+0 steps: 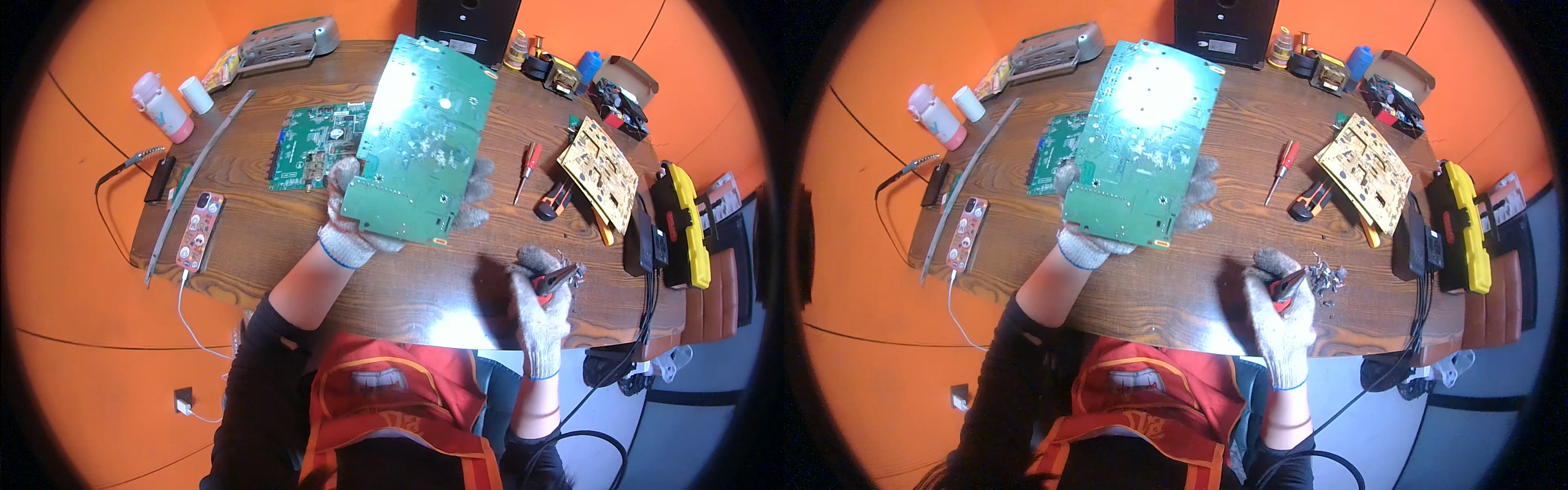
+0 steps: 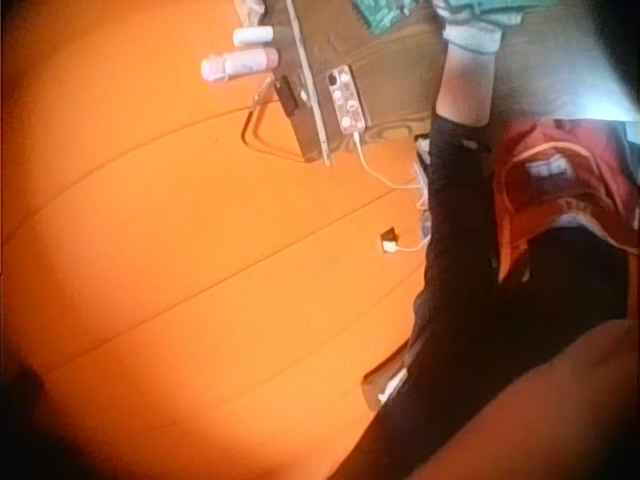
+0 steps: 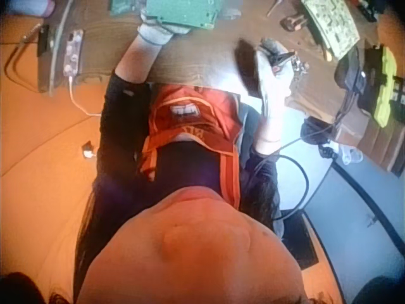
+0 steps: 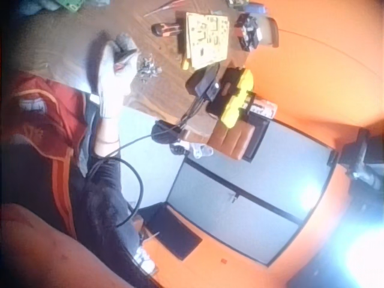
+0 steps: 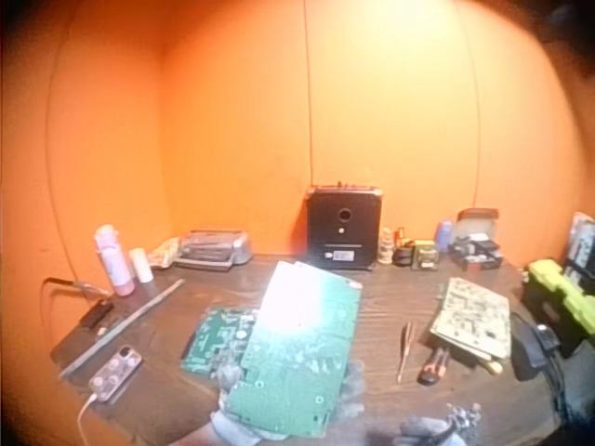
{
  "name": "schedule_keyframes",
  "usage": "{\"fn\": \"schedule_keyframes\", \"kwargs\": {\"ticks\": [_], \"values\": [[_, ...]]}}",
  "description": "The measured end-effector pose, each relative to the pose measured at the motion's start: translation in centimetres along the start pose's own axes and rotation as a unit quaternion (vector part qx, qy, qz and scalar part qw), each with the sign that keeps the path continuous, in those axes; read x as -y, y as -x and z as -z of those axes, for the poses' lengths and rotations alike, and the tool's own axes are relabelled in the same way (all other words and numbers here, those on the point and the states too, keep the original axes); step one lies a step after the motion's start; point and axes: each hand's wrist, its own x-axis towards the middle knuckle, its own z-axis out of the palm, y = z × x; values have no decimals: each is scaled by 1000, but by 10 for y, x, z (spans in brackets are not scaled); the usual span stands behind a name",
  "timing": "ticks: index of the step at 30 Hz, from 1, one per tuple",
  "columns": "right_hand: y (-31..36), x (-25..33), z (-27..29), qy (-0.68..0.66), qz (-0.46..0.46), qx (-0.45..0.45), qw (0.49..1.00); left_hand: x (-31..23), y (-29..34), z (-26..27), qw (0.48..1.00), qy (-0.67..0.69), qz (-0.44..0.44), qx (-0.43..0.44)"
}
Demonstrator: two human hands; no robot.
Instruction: The person uses pliers and a screwdriver to remove screws and components from a beige plastic panel and two green circuit boards. They place removed screws on the table and continue prying and unscrewing parts from the boards.
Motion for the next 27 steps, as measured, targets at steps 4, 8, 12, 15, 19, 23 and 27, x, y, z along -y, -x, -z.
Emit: {"fn": "schedule_keyframes", "kwargs": {"ticks": [4,8,12,15,19,23,27], "values": [[0,0,-8,55,56,87,993,-2,1,9,999,18,39,14],[-30,30,-27,-144,-62,61,986,-6,6,12,996,-70,22,-44],[-61,56,-59,-199,-40,104,974,-3,10,5,920,-340,39,-193],[-66,60,-71,-132,-43,138,981,5,8,0,701,-686,50,-189],[-74,47,-69,-98,-84,97,987,17,13,-8,541,-810,62,-217],[-97,34,-57,-185,-102,75,975,8,18,-6,750,-647,-8,-137],[-105,30,-55,-353,-120,12,928,-7,18,10,912,-268,-44,-308]]}}
